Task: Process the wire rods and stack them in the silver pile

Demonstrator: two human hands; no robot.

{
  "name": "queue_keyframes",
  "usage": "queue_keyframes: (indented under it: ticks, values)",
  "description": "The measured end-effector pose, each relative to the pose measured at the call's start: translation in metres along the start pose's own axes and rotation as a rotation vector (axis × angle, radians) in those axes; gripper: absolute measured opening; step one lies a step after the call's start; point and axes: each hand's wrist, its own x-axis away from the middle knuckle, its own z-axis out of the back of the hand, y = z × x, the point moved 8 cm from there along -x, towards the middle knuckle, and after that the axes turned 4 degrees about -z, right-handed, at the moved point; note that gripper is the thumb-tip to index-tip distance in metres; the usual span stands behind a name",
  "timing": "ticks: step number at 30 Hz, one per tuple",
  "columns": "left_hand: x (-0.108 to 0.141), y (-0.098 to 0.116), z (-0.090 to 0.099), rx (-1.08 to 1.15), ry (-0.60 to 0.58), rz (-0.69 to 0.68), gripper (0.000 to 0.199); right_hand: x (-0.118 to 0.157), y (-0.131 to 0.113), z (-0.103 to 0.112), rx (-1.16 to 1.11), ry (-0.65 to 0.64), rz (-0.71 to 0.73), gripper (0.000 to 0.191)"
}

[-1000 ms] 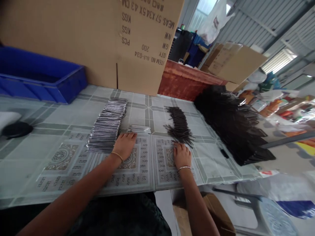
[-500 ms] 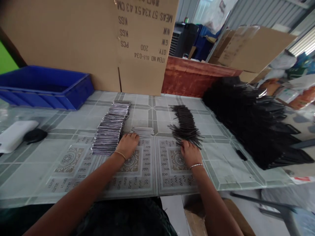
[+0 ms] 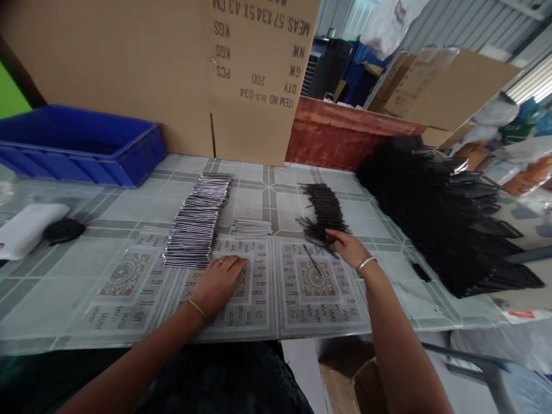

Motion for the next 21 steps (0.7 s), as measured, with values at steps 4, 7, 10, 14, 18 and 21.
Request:
queue_keyframes:
  ticks: [4,7,10,14,18,21]
  values:
    - [0.006,-0.014,-0.005,0.158,0.08,0.091,0.03,-0.011,-0.002,0.013,0.092,0.099,-0.023,0.051]
    - [0.005,-0.024,-0.001,0.313,0.175,0.125,0.027,-0.015,-0.009,0.01,0.128,0.135,-0.063,0.057]
    - [0.005,-0.028,0.002,0.406,0.239,0.111,0.025,-0.013,-0.021,0.002,0.159,0.114,-0.056,0.063]
    - [0.006,-0.032,0.002,0.447,0.289,0.095,0.025,-0.006,-0.034,0.004,0.238,0.086,-0.051,0.045]
    - [0.005,-0.03,0.001,0.452,0.3,0.055,0.024,0.002,-0.053,0.018,0.2,0.173,-0.025,0.028]
    - [0.005,-0.03,0.001,0.454,0.303,0.057,0.023,0.018,-0.082,-0.006,0.111,0.142,0.081,0.026]
